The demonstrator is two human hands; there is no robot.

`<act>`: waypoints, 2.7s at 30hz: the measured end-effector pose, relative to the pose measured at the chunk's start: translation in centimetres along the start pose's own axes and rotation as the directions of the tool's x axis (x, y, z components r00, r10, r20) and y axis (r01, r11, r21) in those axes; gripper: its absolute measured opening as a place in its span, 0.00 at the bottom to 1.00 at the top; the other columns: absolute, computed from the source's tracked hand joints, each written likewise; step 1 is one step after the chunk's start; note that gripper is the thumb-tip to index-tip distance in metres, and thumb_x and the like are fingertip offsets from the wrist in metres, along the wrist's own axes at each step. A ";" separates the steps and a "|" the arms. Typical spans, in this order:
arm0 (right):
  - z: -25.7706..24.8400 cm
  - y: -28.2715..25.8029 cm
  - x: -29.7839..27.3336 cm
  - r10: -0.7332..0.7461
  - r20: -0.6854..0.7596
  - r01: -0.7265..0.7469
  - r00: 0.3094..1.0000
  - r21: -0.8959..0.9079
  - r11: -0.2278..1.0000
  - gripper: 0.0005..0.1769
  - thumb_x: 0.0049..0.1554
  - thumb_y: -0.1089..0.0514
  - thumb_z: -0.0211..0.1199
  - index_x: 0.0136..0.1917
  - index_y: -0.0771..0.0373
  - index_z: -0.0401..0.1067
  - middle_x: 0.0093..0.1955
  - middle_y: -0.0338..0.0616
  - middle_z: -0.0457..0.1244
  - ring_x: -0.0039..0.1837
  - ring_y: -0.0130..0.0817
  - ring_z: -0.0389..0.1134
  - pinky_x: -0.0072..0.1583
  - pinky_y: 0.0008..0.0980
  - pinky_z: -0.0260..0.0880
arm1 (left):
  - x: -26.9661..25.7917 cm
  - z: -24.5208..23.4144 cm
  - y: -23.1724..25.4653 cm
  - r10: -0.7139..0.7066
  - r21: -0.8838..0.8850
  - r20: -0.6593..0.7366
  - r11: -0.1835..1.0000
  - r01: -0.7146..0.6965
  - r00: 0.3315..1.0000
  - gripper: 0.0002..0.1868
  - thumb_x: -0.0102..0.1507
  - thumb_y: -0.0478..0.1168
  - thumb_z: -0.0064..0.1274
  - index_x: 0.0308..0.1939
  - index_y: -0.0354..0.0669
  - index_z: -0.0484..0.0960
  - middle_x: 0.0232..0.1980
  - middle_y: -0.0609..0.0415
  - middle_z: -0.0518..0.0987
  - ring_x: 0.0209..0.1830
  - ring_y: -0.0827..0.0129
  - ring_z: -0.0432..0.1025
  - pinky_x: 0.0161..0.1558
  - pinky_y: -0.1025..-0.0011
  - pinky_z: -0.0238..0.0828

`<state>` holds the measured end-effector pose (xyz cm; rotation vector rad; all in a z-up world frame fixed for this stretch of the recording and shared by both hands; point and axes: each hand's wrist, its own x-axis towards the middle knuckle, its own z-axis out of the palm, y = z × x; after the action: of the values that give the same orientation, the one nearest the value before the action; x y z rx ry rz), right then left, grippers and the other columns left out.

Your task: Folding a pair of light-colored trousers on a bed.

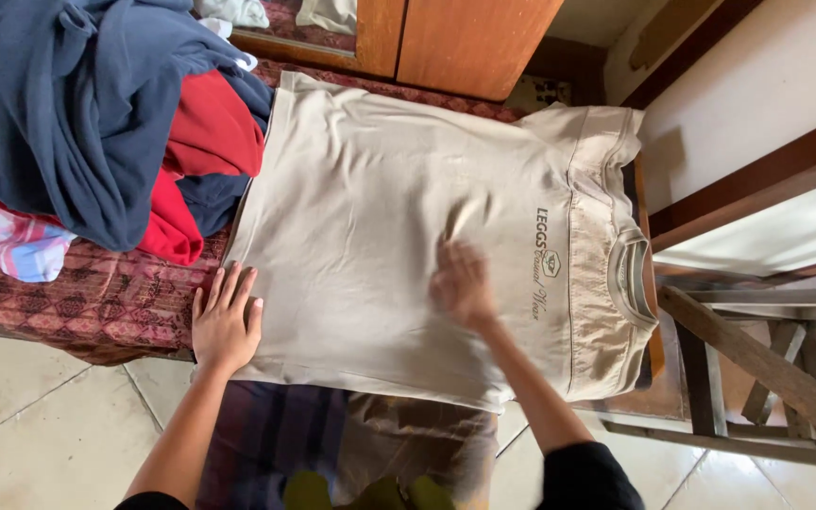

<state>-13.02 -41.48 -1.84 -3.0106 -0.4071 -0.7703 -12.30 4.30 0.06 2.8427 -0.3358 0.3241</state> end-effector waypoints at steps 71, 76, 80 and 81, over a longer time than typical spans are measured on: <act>4.9 -2.4 5.2 0.488 0.250 -0.509 0.836 0.024 0.860 0.33 0.67 0.44 0.43 0.81 0.60 0.52 0.85 0.54 0.45 0.85 0.54 0.40 0.79 0.64 0.36 | 8.0 2.8 -4.4 -0.167 -0.230 -0.239 0.967 0.111 0.957 0.16 0.70 0.49 0.49 0.36 0.41 0.77 0.39 0.40 0.79 0.49 0.43 0.72 0.56 0.46 0.64; 8.0 -8.6 10.2 0.542 0.276 -0.562 0.794 -0.009 0.827 0.40 0.68 0.36 0.36 0.82 0.64 0.45 0.85 0.54 0.39 0.85 0.52 0.38 0.80 0.55 0.33 | 7.9 2.7 -4.0 -0.169 -0.257 -0.240 0.961 0.106 0.956 0.12 0.69 0.46 0.49 0.39 0.40 0.77 0.38 0.40 0.79 0.45 0.43 0.73 0.49 0.47 0.66; 10.2 -16.3 13.1 0.152 0.288 -0.185 0.946 0.092 0.978 0.40 0.68 0.38 0.36 0.83 0.67 0.46 0.85 0.53 0.42 0.85 0.56 0.38 0.81 0.54 0.32 | 7.9 2.8 -4.0 -0.176 -0.255 -0.241 0.960 0.113 0.954 0.12 0.68 0.46 0.49 0.39 0.40 0.77 0.38 0.40 0.79 0.44 0.43 0.73 0.48 0.47 0.66; 8.2 -17.3 14.3 -0.003 0.379 -0.117 0.925 0.293 0.949 0.36 0.68 0.39 0.39 0.82 0.60 0.49 0.85 0.51 0.42 0.85 0.54 0.37 0.79 0.54 0.31 | 8.0 2.8 -4.1 -0.178 -0.244 -0.245 0.963 0.117 0.953 0.12 0.68 0.46 0.49 0.38 0.41 0.77 0.37 0.40 0.79 0.44 0.42 0.73 0.48 0.47 0.66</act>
<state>-1.38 -20.68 -3.23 -2.8376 -0.3962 -0.0988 -3.15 5.81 -1.54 2.5403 -0.0960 0.5868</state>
